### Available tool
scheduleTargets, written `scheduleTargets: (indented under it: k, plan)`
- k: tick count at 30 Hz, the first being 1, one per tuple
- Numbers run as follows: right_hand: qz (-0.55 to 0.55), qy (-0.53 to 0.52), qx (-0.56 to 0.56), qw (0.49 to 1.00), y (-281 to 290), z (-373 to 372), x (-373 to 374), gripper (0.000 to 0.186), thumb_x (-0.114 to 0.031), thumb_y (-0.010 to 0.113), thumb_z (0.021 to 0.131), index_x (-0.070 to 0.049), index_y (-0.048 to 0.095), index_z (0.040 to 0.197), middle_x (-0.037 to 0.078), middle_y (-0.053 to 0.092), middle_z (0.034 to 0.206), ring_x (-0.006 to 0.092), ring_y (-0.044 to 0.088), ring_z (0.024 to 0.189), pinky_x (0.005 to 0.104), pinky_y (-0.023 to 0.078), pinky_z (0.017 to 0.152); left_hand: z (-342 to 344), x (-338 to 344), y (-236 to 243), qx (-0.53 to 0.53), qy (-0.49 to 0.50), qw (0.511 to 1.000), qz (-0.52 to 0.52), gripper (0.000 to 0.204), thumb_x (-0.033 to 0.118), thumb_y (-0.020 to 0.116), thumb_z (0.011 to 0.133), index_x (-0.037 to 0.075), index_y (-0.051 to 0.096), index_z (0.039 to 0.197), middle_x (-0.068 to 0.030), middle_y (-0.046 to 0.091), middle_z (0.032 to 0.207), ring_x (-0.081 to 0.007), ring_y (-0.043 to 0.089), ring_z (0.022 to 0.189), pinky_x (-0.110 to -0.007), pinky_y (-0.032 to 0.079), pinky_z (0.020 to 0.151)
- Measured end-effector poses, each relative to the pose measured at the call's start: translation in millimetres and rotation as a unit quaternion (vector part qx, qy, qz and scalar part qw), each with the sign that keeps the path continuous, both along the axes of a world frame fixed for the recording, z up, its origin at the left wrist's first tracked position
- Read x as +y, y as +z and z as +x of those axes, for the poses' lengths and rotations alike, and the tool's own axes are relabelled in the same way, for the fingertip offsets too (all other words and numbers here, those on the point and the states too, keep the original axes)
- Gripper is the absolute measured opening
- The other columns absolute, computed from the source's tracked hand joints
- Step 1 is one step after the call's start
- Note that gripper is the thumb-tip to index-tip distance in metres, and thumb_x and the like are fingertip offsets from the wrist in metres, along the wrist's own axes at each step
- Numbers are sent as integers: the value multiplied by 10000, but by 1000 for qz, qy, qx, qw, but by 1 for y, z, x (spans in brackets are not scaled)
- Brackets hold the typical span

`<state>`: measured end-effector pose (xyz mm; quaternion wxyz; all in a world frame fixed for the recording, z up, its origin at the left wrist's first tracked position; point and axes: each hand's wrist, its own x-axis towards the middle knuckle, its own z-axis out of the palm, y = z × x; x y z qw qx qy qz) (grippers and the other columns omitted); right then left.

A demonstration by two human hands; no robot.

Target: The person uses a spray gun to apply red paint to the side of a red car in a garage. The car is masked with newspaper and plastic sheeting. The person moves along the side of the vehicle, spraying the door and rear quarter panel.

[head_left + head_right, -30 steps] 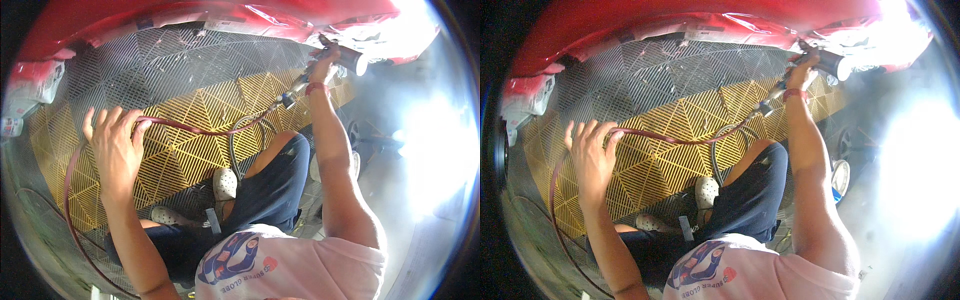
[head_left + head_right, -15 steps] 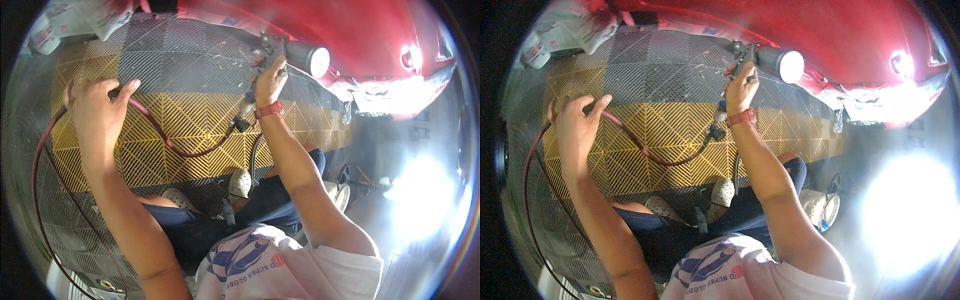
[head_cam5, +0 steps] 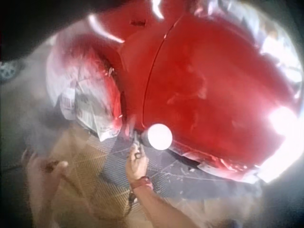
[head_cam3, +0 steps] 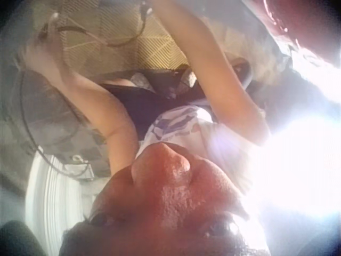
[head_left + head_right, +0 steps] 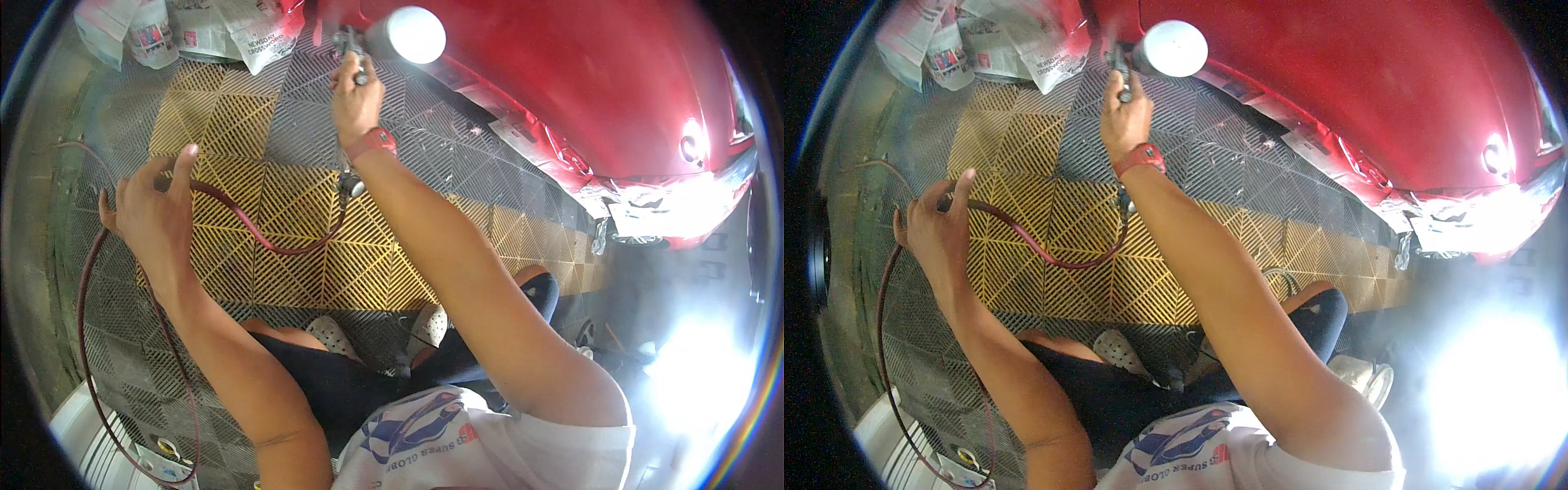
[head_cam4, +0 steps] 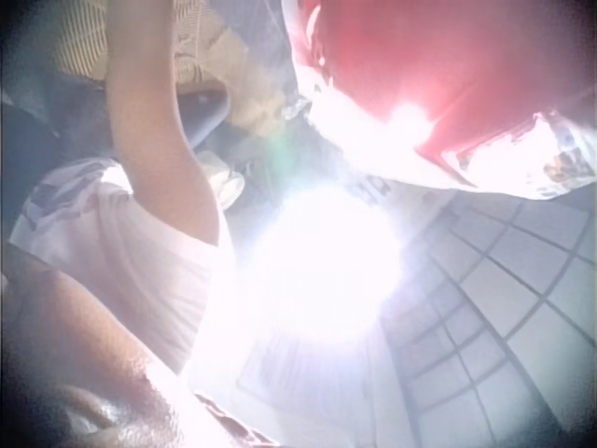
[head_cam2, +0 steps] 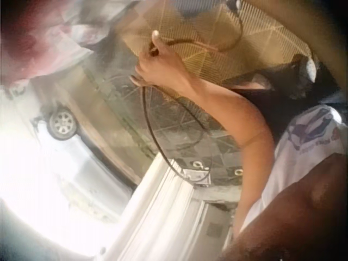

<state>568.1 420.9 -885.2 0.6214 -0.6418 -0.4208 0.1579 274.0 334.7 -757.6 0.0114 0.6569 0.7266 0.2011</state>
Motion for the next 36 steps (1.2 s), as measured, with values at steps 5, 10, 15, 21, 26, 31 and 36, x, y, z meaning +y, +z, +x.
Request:
scheduleTargets:
  k: [5,10,15,21,26,31,36]
  plan:
    - [14,143,63,988,42,-5,16,517,-441,546,1178,46,717,1200,69,725,783,136,666,687,342,539,643,3,2,-5,-29,-13,999,12,541,644,781,959,117,872,1042,-110,796,912,-299,722,1061,-588,236,1313]
    - [-35,68,33,997,57,59,-35,458,-398,557,1158,17,745,1194,41,701,749,117,627,678,347,502,620,42,1,-8,8,-126,992,2,540,623,796,945,98,864,1052,-127,808,961,-337,726,1083,-609,256,1291]
    - [-56,-49,17,997,42,167,-146,450,-391,528,1181,-11,721,1034,15,681,783,107,541,678,342,459,633,120,-8,-21,-18,-312,948,-66,444,515,831,932,78,854,1006,-148,802,982,-363,720,1084,-615,278,1272]
    - [-46,-167,66,983,47,281,-271,561,-559,521,1170,-56,689,988,28,710,804,69,490,505,275,390,485,218,-40,-53,-16,-468,882,-62,327,413,858,928,88,849,962,-122,767,993,-351,682,1110,-573,271,1294]
    - [-59,-256,11,965,60,374,-352,657,-626,451,1168,-44,693,983,59,714,791,95,542,519,278,422,482,291,-68,-69,-33,-532,842,-85,321,409,854,934,89,850,959,-129,772,1012,-347,676,1125,-588,279,1285]
    - [-49,-312,2,949,66,463,-416,690,-615,403,1178,-4,680,1018,78,716,788,132,593,532,283,446,457,349,-95,-78,-60,-570,817,-65,306,406,846,938,100,851,949,-87,730,937,-310,656,1029,-591,298,1266]
    - [-57,-361,-5,931,79,540,-463,675,-621,424,1168,-11,699,1081,82,734,799,152,653,581,299,478,457,385,-118,-81,-31,-590,805,-46,382,488,746,1009,119,838,1041,-66,701,941,-295,642,993,-590,310,1256]
